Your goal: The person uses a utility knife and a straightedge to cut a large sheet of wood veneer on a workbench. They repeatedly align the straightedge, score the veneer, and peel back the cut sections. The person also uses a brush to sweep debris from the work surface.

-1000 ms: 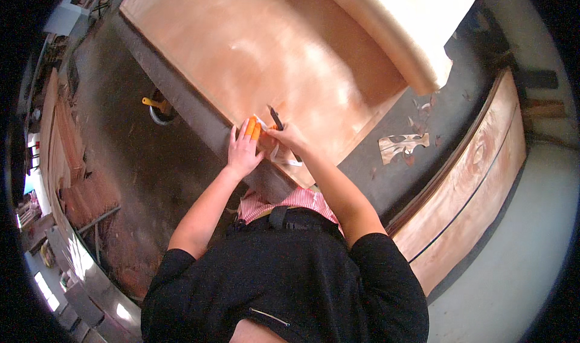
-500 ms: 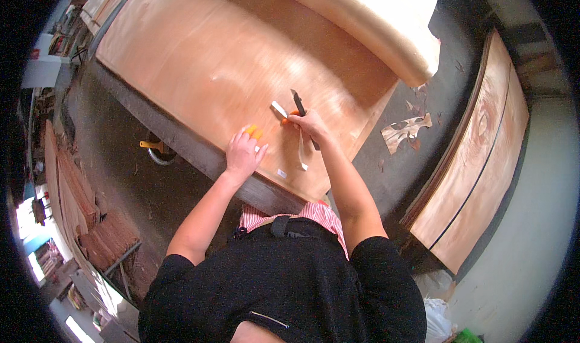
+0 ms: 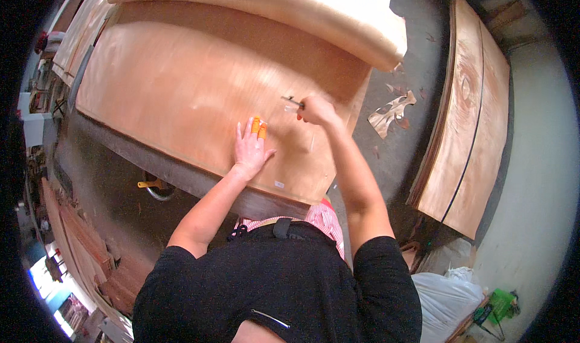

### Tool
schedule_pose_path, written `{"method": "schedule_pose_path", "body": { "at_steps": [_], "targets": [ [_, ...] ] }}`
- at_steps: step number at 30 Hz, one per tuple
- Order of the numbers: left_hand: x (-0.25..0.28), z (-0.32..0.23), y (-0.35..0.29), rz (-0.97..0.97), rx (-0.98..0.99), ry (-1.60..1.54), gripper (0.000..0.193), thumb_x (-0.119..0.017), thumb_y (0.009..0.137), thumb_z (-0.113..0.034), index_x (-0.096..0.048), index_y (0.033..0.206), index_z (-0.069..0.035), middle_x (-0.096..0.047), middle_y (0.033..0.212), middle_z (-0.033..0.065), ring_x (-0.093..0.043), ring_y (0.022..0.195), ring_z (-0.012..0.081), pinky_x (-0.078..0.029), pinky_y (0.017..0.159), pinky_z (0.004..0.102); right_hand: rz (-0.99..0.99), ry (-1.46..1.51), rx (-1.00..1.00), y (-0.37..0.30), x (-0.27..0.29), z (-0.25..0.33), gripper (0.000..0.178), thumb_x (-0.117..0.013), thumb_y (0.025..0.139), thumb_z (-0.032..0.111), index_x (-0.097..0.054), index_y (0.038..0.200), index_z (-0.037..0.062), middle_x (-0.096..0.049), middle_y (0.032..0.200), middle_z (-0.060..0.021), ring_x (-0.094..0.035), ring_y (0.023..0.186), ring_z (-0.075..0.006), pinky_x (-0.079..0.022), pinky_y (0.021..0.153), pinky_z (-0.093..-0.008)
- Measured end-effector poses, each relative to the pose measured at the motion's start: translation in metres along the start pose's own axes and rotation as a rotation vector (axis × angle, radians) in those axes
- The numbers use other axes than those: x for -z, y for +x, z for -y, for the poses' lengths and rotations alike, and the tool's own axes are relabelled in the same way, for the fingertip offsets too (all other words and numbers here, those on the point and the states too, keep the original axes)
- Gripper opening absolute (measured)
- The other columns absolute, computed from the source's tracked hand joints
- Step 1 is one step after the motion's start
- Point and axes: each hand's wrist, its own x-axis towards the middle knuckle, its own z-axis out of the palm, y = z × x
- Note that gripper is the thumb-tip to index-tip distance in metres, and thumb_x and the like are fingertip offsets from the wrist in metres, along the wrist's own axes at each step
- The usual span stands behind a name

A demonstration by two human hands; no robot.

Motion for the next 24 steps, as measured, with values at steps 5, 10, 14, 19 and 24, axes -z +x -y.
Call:
{"method": "schedule_pose_path", "body": {
  "at_steps": [5,10,14,19,24],
  "targets": [
    [-0.024,0.029,-0.013,-0.148,-0.115,-0.267,0.063,-0.055,0.075,-0.046,-0.043,0.124,-0.007,-0.038,0.13,0.0132,-0.027,0.125,0.0274,-0.016,0.103,0.0473,0.088,1.079,0.277,-0.099,0.016,-0.023,0.026,-0.055,0.083,0.02,-0.056,0.099,-0.0011,-0.051,0.06,-0.0002,-0.041,0.048,-0.0063,-0.03,0.044,-0.0189],
    [-0.049,0.056,-0.085,-0.366,-0.177,-0.435,0.056,-0.057,0.076,-0.037,-0.046,0.119,-0.003,-0.042,0.125,0.0155,-0.035,0.119,0.0305,-0.023,0.101,0.0452,-0.048,1.556,0.349,-0.165,-0.063,-0.065,0.026,-0.057,0.079,0.011,-0.051,0.098,-0.0057,-0.048,0.056,-0.0018,-0.038,0.042,-0.0073,-0.029,0.041,-0.0208],
    [-0.046,0.057,-0.149,-0.418,-0.114,-0.491,0.054,-0.056,0.078,-0.034,-0.045,0.119,-0.002,-0.041,0.124,0.0176,-0.036,0.118,0.031,-0.024,0.101,0.0455,0.006,1.544,0.552,-0.188,-0.122,-0.066,0.025,-0.054,0.078,0.013,-0.052,0.097,-0.0035,-0.044,0.048,0.0001,-0.039,0.041,-0.0095,-0.031,0.045,-0.0235],
    [-0.054,0.059,-0.23,-0.42,-0.08,-0.543,0.05,-0.056,0.079,-0.033,-0.047,0.119,-0.004,-0.046,0.117,0.0196,-0.043,0.11,0.0316,-0.028,0.099,0.0429,0.167,1.527,0.615,-0.208,-0.171,-0.024,0.021,-0.06,0.077,0.021,-0.052,0.078,0.0013,-0.046,0.049,-0.0014,-0.041,0.043,-0.0108,-0.033,0.048,-0.0257],
    [-0.035,0.07,-0.307,-0.577,-0.049,-0.647,0.037,-0.059,0.077,-0.024,-0.056,0.108,-0.004,-0.057,0.1,0.0148,-0.053,0.092,0.0285,-0.036,0.092,0.04,0.278,1.586,0.563,-0.229,-0.225,-0.001,0.021,-0.061,0.077,0.022,-0.05,0.077,0.0039,-0.046,0.051,-0.0008,-0.041,0.043,-0.01,-0.032,0.046,-0.0242]
  ]
}}
